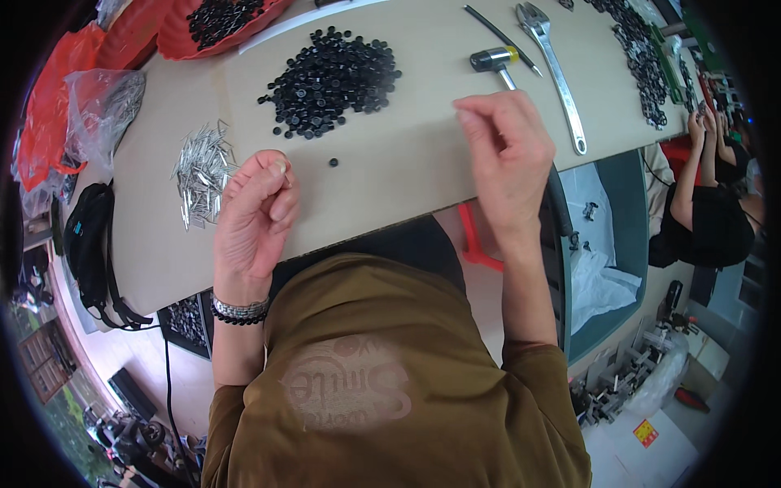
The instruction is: The person assembles small plastic components and metal pins by hand, then taps them together with a small hammer.
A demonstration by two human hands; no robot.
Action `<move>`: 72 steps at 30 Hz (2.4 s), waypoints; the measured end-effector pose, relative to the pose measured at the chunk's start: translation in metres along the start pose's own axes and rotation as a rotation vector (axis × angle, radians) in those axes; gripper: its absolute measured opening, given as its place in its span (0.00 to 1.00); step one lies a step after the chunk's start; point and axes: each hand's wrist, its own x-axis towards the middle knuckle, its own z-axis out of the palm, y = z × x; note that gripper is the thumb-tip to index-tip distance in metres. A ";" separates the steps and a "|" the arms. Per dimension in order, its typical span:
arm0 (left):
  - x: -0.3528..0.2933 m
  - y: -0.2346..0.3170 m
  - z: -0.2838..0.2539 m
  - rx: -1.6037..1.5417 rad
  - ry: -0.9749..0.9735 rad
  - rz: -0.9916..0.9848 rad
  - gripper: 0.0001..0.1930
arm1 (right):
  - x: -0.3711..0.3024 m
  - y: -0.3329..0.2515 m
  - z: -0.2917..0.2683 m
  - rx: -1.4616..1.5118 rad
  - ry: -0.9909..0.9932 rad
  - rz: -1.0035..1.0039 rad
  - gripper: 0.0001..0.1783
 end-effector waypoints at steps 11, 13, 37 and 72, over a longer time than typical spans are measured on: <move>0.023 -0.023 0.015 0.919 0.262 0.401 0.04 | -0.004 0.024 -0.019 -0.023 0.077 0.069 0.04; 0.024 -0.024 0.016 1.048 0.284 0.436 0.03 | -0.004 0.027 -0.022 -0.022 0.090 0.079 0.04; 0.024 -0.036 0.021 1.426 0.224 0.802 0.03 | -0.002 0.025 -0.021 -0.065 0.077 0.097 0.04; 0.023 -0.039 0.018 1.385 0.170 0.762 0.05 | 0.005 -0.006 0.043 -0.023 -0.299 0.050 0.05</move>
